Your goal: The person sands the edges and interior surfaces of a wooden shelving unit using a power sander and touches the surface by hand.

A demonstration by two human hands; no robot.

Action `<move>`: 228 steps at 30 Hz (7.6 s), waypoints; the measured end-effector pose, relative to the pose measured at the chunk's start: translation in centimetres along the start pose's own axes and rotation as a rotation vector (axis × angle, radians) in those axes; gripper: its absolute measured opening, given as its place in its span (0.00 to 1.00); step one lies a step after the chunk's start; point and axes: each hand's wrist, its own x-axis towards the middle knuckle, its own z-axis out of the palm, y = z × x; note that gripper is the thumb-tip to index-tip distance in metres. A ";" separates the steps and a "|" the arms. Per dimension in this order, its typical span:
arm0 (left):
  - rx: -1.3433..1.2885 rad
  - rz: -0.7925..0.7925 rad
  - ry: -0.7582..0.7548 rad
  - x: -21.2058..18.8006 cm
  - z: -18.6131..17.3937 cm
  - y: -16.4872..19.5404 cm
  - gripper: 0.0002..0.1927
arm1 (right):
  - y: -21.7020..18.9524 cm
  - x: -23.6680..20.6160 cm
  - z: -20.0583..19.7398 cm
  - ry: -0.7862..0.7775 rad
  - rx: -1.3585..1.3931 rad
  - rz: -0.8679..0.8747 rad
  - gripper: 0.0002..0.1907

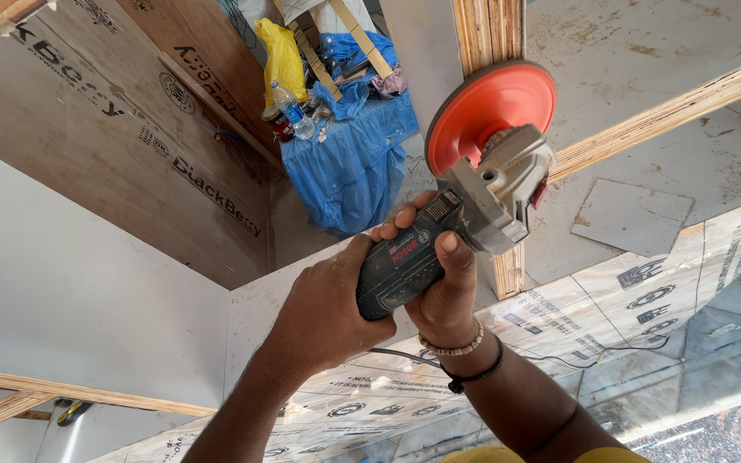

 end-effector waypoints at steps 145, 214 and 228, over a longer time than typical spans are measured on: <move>-0.011 0.170 0.261 -3.8 -12.6 6.0 0.35 | -2.6 9.2 15.0 -0.198 -0.139 -0.038 0.26; 0.046 0.117 0.272 -2.3 -14.4 7.1 0.34 | -3.8 12.2 16.5 -0.220 -0.219 -0.049 0.30; 0.027 0.141 0.268 -3.2 -14.2 7.5 0.34 | -3.9 10.9 16.6 -0.273 -0.203 -0.099 0.27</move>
